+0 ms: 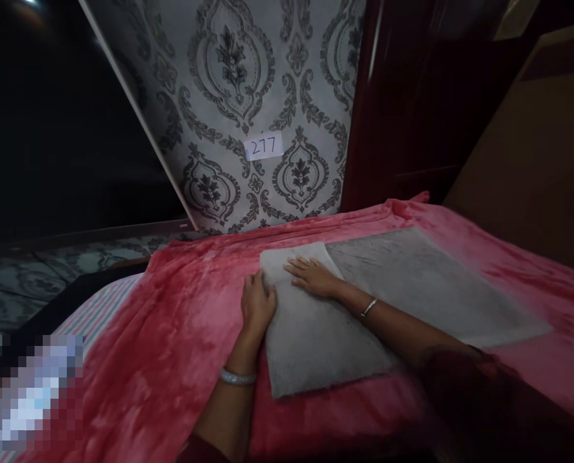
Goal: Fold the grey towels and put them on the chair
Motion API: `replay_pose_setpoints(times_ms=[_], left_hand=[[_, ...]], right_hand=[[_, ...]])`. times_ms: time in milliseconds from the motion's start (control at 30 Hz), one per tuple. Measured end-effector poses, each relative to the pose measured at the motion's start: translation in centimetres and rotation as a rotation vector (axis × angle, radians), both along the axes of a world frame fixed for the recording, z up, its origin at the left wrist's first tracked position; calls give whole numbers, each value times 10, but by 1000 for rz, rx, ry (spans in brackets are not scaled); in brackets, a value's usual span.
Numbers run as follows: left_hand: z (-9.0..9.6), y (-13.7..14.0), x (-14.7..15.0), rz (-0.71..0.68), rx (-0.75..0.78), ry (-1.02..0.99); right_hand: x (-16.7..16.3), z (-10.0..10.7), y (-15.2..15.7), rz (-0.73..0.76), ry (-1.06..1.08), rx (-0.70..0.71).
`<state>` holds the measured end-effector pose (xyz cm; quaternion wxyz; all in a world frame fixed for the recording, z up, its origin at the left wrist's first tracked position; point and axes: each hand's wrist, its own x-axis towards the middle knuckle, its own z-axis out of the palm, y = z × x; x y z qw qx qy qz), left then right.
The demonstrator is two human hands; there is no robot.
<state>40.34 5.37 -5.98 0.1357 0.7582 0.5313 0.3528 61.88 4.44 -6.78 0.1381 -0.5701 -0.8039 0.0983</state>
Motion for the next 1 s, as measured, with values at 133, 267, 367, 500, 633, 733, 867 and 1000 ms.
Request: replay_pose_setpoints(times_ms=[133,267,367,500,633,733,867,1000], left_hand=[[22,-33,9,-458,76,321],[13,-59,22,-839,55,389],[0,-64,26,-849,31,418],[-3,-59,23,-890,-22,466],[4,-56,19,-903,-32,466],[10,-63,18,-916,-11,408],[17,-78,22,-1086,62,350],[16,-85,24,-1134,116,354]], right_hand=[[6,1,1,119,35,22],[24,-10,8,197,-8,18],[46,-15,23,93,-37,43],[73,-18,44,-33,-105,14],[83,-14,53,-47,-172,14],[67,-2,48,-30,-181,97],[15,11,29,309,-129,152],[-19,8,27,562,-86,3]])
